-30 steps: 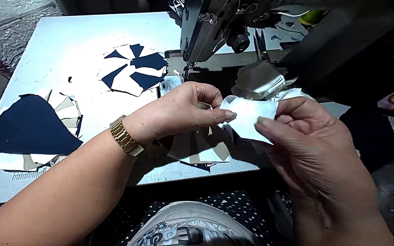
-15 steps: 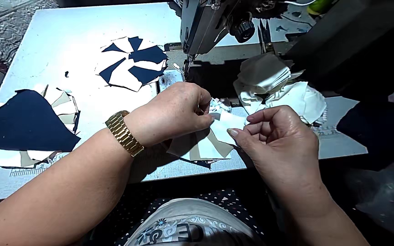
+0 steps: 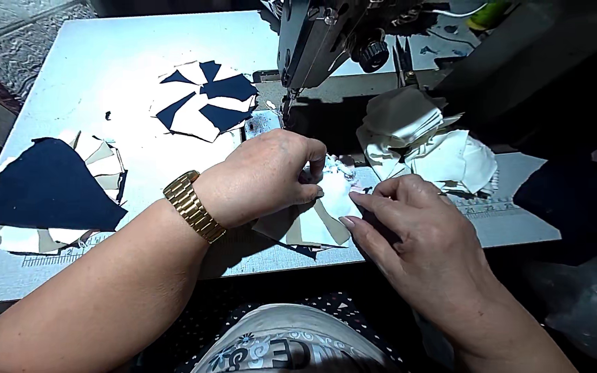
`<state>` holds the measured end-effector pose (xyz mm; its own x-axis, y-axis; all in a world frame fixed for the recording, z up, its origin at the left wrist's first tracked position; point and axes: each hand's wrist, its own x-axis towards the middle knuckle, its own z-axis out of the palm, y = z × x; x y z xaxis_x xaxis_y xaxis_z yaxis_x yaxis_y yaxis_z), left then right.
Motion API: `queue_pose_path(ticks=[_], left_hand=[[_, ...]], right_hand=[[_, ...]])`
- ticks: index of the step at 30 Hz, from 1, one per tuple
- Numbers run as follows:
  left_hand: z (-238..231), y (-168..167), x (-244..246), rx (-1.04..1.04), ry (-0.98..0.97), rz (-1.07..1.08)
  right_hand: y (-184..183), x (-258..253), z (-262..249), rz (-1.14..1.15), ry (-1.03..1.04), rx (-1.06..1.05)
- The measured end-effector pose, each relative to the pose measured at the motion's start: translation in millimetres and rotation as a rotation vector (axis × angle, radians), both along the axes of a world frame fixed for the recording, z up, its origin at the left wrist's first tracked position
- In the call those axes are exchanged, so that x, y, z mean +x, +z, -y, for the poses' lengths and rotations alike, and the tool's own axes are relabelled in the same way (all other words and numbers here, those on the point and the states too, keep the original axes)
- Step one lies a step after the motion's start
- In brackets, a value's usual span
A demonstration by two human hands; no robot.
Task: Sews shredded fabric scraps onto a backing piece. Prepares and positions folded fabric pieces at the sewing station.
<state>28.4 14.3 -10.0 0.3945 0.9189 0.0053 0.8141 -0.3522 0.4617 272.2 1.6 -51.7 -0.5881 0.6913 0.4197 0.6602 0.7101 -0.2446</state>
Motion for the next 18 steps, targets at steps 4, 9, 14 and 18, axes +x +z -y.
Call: queue_pose_path(ticks=[4, 9, 14, 18], left_hand=[[-3, -2, -5, 0.039, -0.012, 0.133], [-1, 7, 0, -0.225, 0.047, 0.675], [0, 9, -2, -0.566, 0.153, 1.032], [4, 14, 2, -0.562, 0.135, 0.995]], right_hand=[[6, 1, 8, -0.02, 0.002, -0.01], [6, -3, 8, -0.114, 0.015, -0.009], [-5, -6, 4, 0.008, 0.034, 0.031], [-1, -2, 0, -0.114, 0.051, -0.039]])
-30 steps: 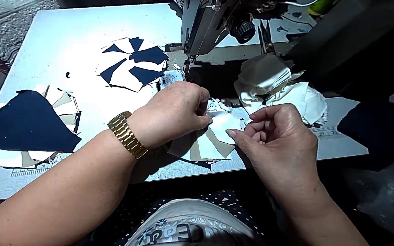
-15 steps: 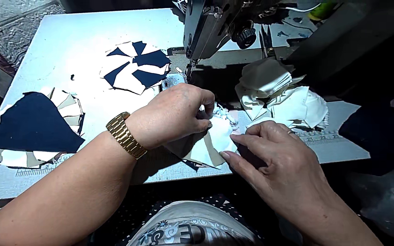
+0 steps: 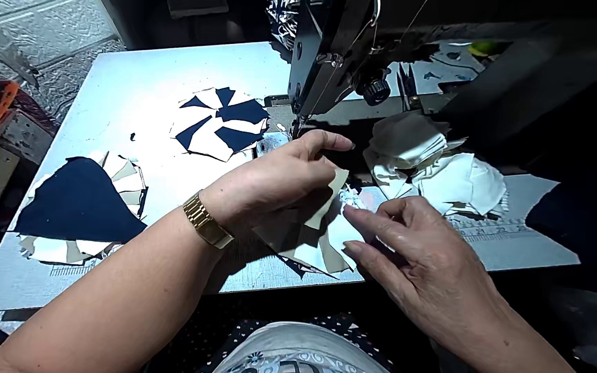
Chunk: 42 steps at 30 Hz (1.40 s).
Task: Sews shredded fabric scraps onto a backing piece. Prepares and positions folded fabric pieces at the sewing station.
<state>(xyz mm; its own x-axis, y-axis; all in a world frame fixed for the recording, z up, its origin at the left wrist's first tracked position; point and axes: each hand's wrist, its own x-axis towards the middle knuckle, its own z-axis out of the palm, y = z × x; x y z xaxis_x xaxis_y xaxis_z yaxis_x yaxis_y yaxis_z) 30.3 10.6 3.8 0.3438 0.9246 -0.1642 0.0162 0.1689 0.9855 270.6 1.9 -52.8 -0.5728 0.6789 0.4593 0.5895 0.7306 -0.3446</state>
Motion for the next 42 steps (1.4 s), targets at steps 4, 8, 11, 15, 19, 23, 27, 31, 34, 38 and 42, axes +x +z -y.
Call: queue_pose_path(ticks=[4, 8, 11, 15, 19, 23, 27, 31, 34, 38, 42], left_hand=[[0, -6, 4, 0.113, -0.003, 0.082], [3, -7, 11, 0.153, 0.065, 0.151], [3, -8, 13, 0.141, 0.071, 0.189], [2, -7, 12, 0.2, 0.117, 0.134], [2, -7, 13, 0.312, 0.115, 0.063], [0, -12, 12, 0.453, 0.072, -0.083], [-1, -18, 9, 0.621, 0.004, -0.386], [-1, -22, 10, 0.719, -0.042, -0.613], [-1, -25, 11, 0.732, -0.061, -0.708], [0, -26, 13, 0.704, -0.067, -0.879], [0, -23, 11, 0.759, 0.034, -0.923]], right_hand=[[14, -2, 2, -0.269, 0.023, -0.195], [16, -15, 10, -0.507, 0.071, -0.465], [18, -21, 12, -0.604, 0.001, -0.553], [20, -11, 3, -0.691, 0.02, -0.569], [27, 0, -4, -0.714, 0.029, -0.545], [23, 4, -3, -0.665, -0.028, -0.492], [14, -1, 4, -0.533, -0.153, -0.45], [8, -6, 4, -0.452, -0.225, -0.434], [4, -7, 0, -0.338, -0.262, -0.367], [3, -9, -2, -0.173, -0.271, -0.229], [7, -1, -6, -0.13, -0.236, -0.131]])
